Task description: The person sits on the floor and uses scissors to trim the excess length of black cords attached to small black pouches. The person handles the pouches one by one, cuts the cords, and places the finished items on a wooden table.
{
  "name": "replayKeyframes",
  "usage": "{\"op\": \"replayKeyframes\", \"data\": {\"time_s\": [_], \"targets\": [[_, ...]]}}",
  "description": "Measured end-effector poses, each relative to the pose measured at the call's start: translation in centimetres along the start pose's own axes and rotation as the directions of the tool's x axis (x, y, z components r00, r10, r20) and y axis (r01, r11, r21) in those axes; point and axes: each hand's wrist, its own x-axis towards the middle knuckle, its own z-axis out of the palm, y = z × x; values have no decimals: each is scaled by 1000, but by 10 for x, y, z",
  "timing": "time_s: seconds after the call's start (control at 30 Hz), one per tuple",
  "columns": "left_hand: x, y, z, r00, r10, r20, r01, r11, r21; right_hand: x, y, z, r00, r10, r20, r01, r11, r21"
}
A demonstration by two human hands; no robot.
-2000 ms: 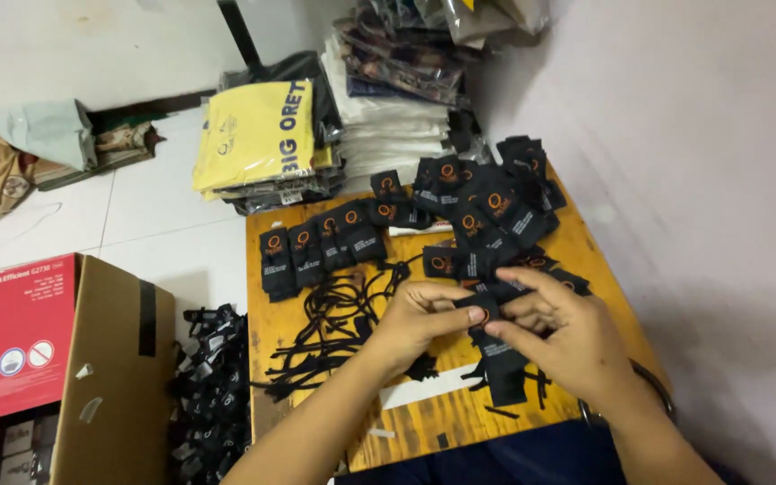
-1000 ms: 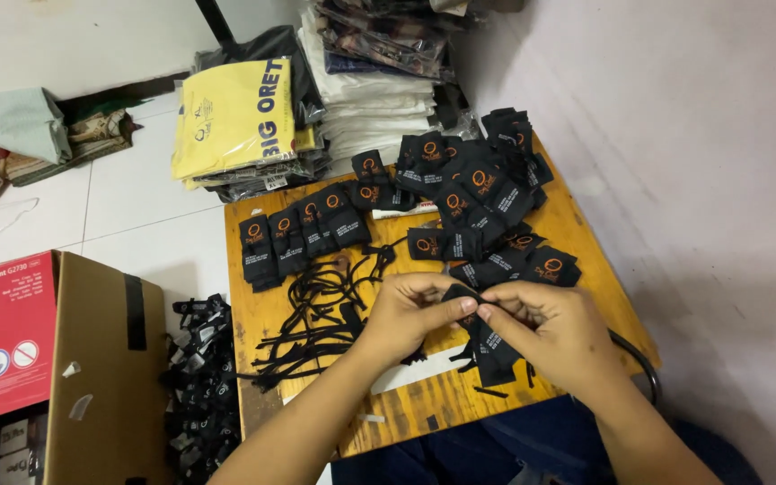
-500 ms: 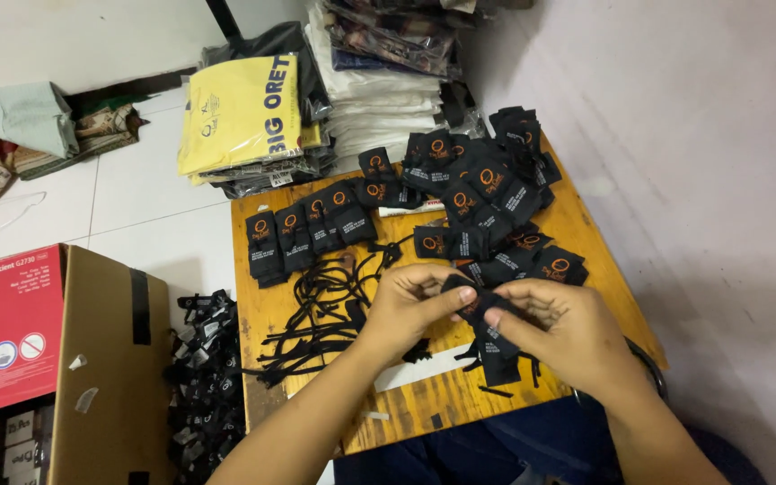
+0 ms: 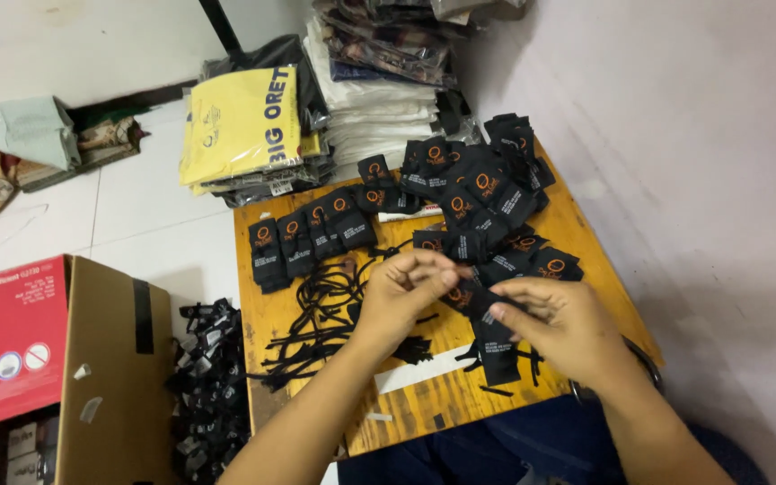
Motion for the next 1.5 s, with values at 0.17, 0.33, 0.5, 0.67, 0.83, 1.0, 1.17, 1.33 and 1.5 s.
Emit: {"op": "replayKeyframes", "data": {"time_s": [0.17, 0.33, 0.5, 0.67, 0.83, 1.0, 1.17, 1.33, 1.5], "targets": [[7, 14, -22, 931, 364, -35, -343, 903, 259, 29, -8, -21, 973, -160, -164, 147, 985, -90], [8, 24, -30, 832, 555, -9, -453, 689, 565, 77, -10, -22, 940, -145, -307, 153, 988, 1], [10, 18, -32, 779, 626, 22, -485, 581, 654, 93, 1, -15, 901, -270, -338, 143, 924, -355], [12, 12, -39, 729, 683, 36, -493, 487, 721, 75, -11, -8, 761, -591, -269, 293, 682, -671], [12, 13, -48, 654, 756, -41, -470, 448, 760, 33, -32, 41, 769, -626, 130, 569, 577, -586], [16, 10, -57, 587, 799, -126, -456, 455, 765, 4, -4, 92, 590, -533, 607, 807, 358, -470], [16, 11, -56, 609, 785, -113, -461, 467, 755, 3, 8, 100, 626, -558, 544, 779, 425, -461], [14, 11, -51, 630, 769, -111, -455, 481, 749, 7, 7, 82, 655, -629, 419, 752, 484, -448], [11, 13, -45, 728, 684, -42, -503, 575, 645, 9, -21, 62, 818, -523, 240, 574, 712, -404]]}}
